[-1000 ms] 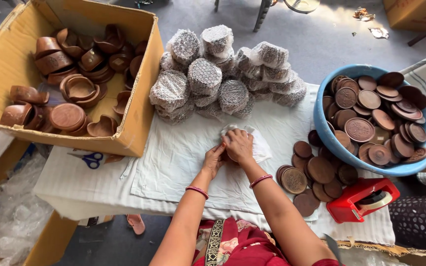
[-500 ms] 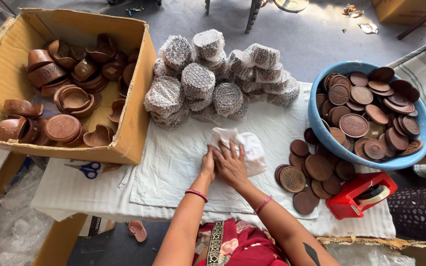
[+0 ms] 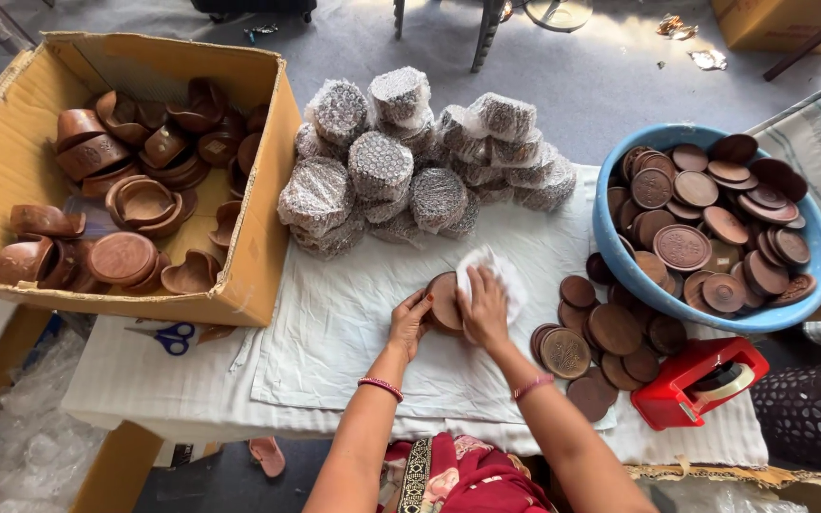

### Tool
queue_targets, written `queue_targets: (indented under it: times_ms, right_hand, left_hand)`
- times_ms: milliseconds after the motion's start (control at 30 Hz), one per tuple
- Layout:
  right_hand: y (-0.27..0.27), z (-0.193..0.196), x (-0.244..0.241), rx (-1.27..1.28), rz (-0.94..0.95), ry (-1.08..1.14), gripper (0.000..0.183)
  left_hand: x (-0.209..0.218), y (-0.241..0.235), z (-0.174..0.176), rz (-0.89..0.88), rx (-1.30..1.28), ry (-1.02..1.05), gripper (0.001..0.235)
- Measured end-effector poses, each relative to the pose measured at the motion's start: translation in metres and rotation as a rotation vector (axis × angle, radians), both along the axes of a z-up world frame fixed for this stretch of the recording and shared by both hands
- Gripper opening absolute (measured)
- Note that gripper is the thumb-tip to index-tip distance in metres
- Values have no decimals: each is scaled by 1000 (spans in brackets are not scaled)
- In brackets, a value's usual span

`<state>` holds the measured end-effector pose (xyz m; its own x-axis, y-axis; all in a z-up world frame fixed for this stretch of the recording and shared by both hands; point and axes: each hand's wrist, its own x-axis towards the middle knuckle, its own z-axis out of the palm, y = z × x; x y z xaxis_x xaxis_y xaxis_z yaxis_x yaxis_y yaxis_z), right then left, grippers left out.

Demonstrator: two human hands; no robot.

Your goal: The person wipes small, round wooden items with a white cloth. They pick up items from a blue basin and a cardboard box, wipe them, and place them on the table or back into the basin.

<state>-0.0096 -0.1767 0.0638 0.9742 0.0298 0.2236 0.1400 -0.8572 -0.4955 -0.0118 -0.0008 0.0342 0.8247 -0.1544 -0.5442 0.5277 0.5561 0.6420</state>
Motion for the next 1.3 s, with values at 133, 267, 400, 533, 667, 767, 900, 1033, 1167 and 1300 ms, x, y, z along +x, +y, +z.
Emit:
queue_targets:
  times_ms: [133,267,400,533,667,767,900,1033,1167,1300]
  right_hand:
    - [20,-11,-49,-43,31,-179,64]
    - [55,16,-56,-311,195,-299,59]
    - [71,34,-14,-266,415,55,40]
    - [53,35,27,-293,437,-70,34]
    - [28,43,36,-202,252,110,32]
    - [2,28,19,-34,189,54,30]
    - [-25,0,-24,269,140,-128,44]
    - [-13,-2,-57,77,206,-436,52]
    - [9,41,-43,-236,322,-458,40]
    - [22,97,-7,-87,22,-158,27]
  left_hand:
    - [-2,-2,-18,53,-19,-10,74]
    - [7,2,-39,29,4,-66,70]
    - [6,12,-20,65,-82,88,90]
    - [9,8,-21,30,-139,67,94]
    - [11,9,-29,-16,-62,87,87]
    - [7,9,-34,-67,-30,30,72]
    - [14,3,-41,-85,-3,18,58]
    - [19,-21,0,-4,-194,43,53]
    - [12,-49,37,-116,-295,9,75]
    - [4,-68,78,-170,-105,-48,95]
